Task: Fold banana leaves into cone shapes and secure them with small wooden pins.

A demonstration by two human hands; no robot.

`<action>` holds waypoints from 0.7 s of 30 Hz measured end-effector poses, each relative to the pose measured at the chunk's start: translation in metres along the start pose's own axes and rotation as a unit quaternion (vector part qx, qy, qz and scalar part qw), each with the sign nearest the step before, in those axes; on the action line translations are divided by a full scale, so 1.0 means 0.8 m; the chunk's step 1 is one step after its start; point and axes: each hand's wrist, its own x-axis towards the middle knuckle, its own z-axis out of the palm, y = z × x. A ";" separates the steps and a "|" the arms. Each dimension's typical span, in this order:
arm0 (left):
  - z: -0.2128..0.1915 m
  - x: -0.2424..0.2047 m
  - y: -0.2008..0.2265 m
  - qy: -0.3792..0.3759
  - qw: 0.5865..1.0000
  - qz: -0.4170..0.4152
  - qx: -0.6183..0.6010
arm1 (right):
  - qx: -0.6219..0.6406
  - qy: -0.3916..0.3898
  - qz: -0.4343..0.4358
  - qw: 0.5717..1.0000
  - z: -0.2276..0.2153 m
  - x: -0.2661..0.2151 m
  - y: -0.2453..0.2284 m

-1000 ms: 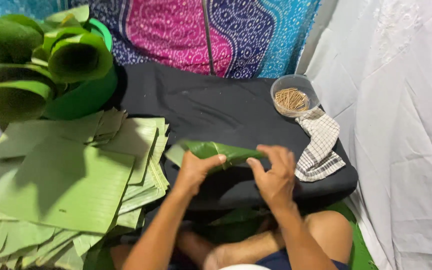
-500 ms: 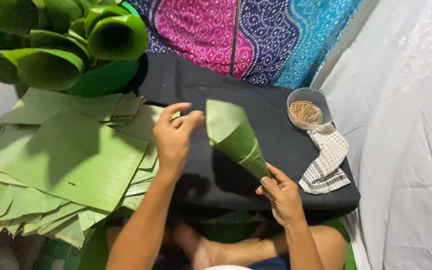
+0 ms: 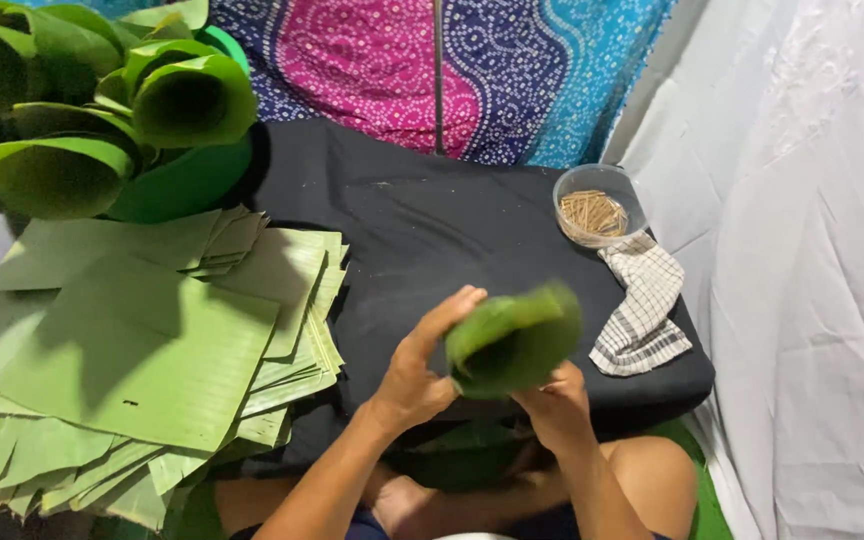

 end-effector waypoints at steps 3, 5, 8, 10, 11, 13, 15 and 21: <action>-0.024 0.008 0.013 -0.095 0.955 0.176 0.217 | -0.519 -0.014 -0.218 0.826 0.058 0.009 -0.105; -0.033 0.010 0.013 -0.122 0.933 0.208 0.266 | -0.327 -0.001 -0.132 0.936 0.060 0.004 -0.113; -0.048 0.011 0.015 -0.152 0.891 0.271 0.331 | -0.239 -0.039 -0.199 0.950 0.066 0.012 -0.145; -0.055 0.008 0.015 -0.156 0.875 0.299 0.348 | -0.350 -0.089 -0.346 0.866 0.072 0.016 -0.163; -0.057 0.006 0.013 -0.160 0.865 0.323 0.349 | -0.362 -0.113 -0.377 0.845 0.074 0.016 -0.168; -0.058 0.003 0.009 -0.163 0.856 0.346 0.349 | -0.372 -0.138 -0.407 0.823 0.069 0.016 -0.161; -0.058 0.002 0.004 -0.157 0.854 0.361 0.341 | -0.421 -0.118 -0.471 0.766 0.056 0.017 -0.137; -0.055 0.003 0.008 -0.166 0.875 0.311 0.331 | -0.421 -0.101 -0.455 0.778 0.060 0.010 -0.128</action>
